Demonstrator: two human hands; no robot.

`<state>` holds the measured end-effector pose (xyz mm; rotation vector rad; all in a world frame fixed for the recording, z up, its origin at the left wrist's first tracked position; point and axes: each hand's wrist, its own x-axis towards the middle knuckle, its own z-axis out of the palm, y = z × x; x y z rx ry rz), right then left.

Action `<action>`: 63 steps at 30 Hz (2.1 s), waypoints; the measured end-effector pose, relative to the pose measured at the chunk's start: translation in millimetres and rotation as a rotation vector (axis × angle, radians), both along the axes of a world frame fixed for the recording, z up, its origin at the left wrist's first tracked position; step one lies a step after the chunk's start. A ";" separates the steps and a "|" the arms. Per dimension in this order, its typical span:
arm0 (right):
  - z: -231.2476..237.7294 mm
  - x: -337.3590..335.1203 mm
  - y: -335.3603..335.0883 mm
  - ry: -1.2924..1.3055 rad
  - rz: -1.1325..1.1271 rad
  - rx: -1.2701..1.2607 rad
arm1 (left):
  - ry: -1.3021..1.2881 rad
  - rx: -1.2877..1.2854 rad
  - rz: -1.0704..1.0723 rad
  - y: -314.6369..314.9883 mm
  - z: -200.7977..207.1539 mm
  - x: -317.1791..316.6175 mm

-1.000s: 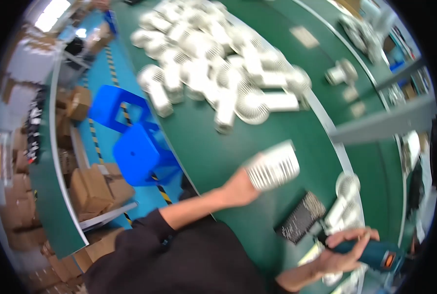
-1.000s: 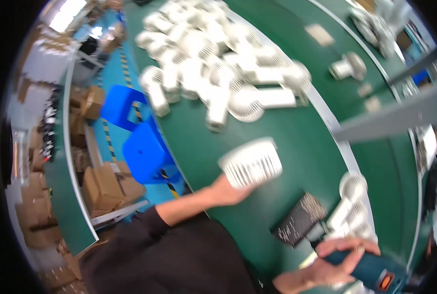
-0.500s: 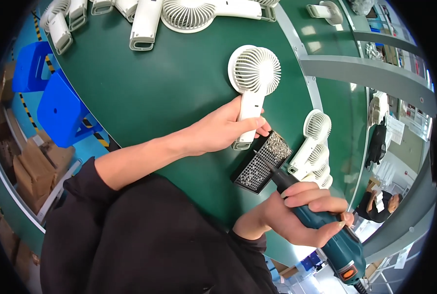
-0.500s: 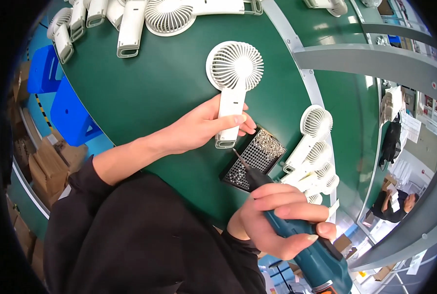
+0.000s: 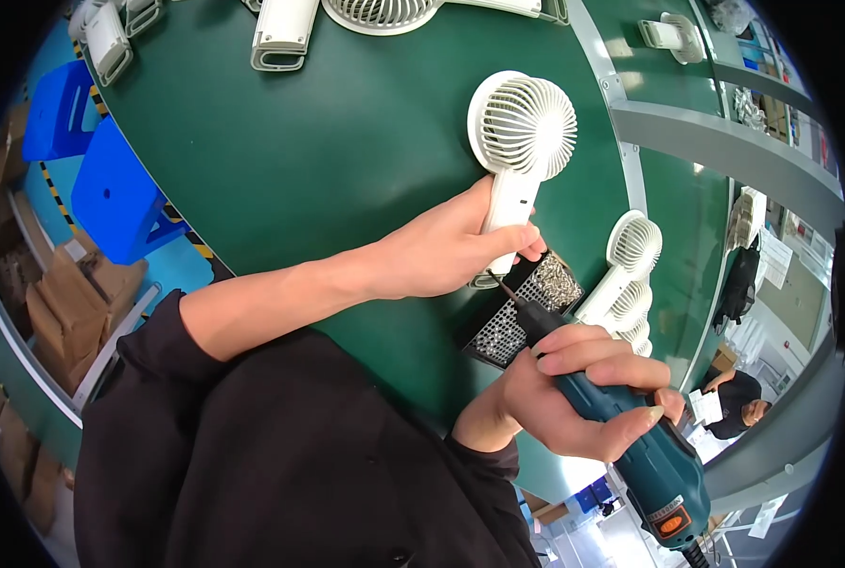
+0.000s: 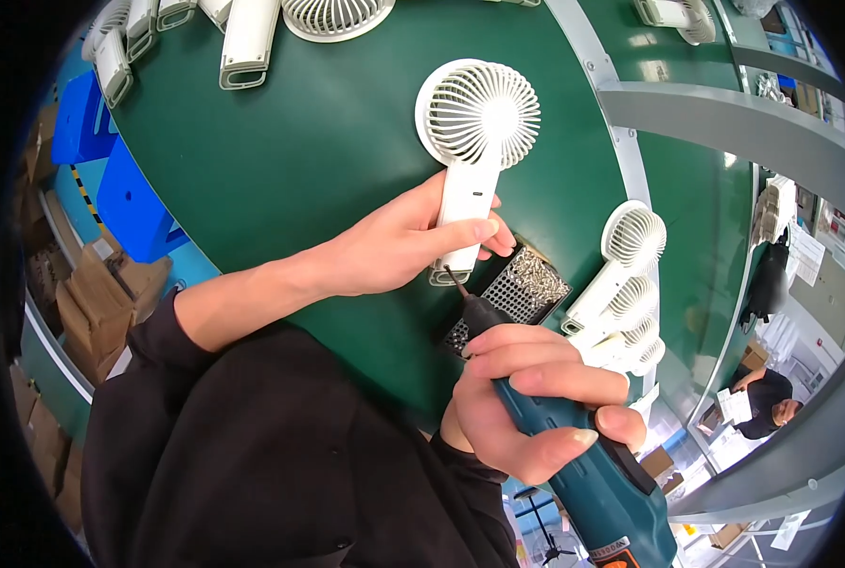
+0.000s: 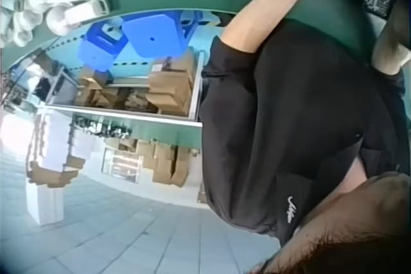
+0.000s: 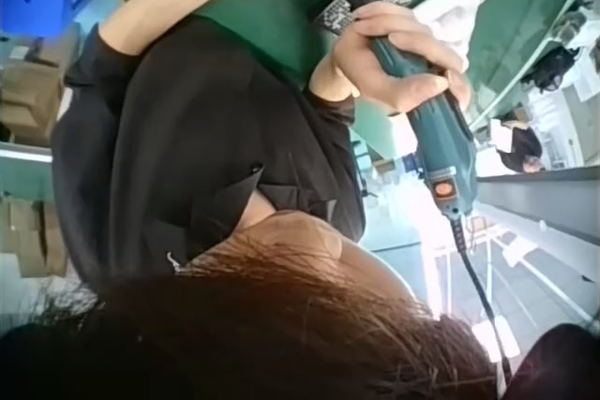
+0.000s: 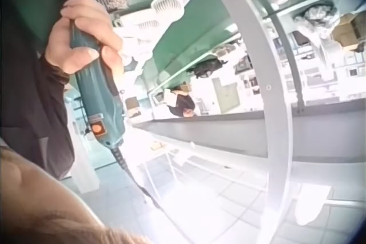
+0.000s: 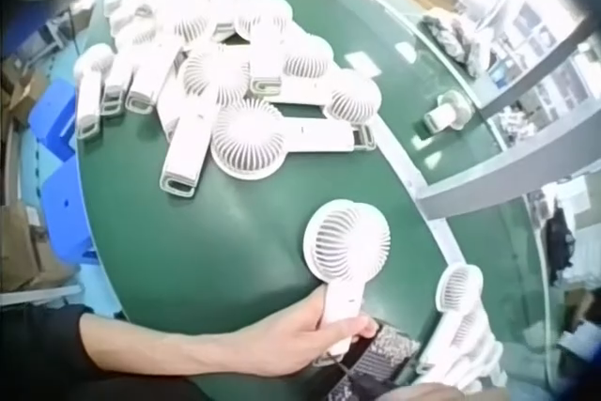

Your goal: Assemble handheld fans by screwing together components with an electric screwdriver.

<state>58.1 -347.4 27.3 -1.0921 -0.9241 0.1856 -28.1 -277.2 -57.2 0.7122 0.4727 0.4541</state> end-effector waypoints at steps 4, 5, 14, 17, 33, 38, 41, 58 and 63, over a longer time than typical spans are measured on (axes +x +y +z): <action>-2.7 -1.5 0.5 -0.001 -0.015 0.008 | 0.003 0.004 0.000 0.3 0.0 0.3; -3.4 -1.8 0.6 -0.001 -0.017 0.007 | 0.008 0.006 -0.005 0.2 0.4 0.2; 15.7 15.3 -19.5 -0.029 -0.087 0.043 | -0.027 -0.073 0.017 0.2 0.8 -0.2; 11.5 23.4 -45.3 -0.086 -0.192 -0.049 | -0.002 -0.036 -0.012 1.7 1.4 -2.6; -13.6 32.5 -76.2 -0.085 -0.114 -0.134 | 0.085 0.060 -0.059 0.2 5.2 4.9; -14.6 32.1 -77.3 -0.100 -0.124 -0.135 | 0.096 0.064 -0.059 0.8 5.8 3.8; -14.7 30.5 -75.7 -0.079 -0.124 -0.132 | 0.094 0.066 -0.056 1.0 5.4 3.1; 0.1 24.3 -58.4 -0.122 -0.249 -0.095 | 0.093 0.045 -0.073 1.8 3.3 2.5; 11.5 22.0 -36.1 -0.091 -0.126 0.043 | 0.079 0.043 -0.069 2.0 3.9 2.4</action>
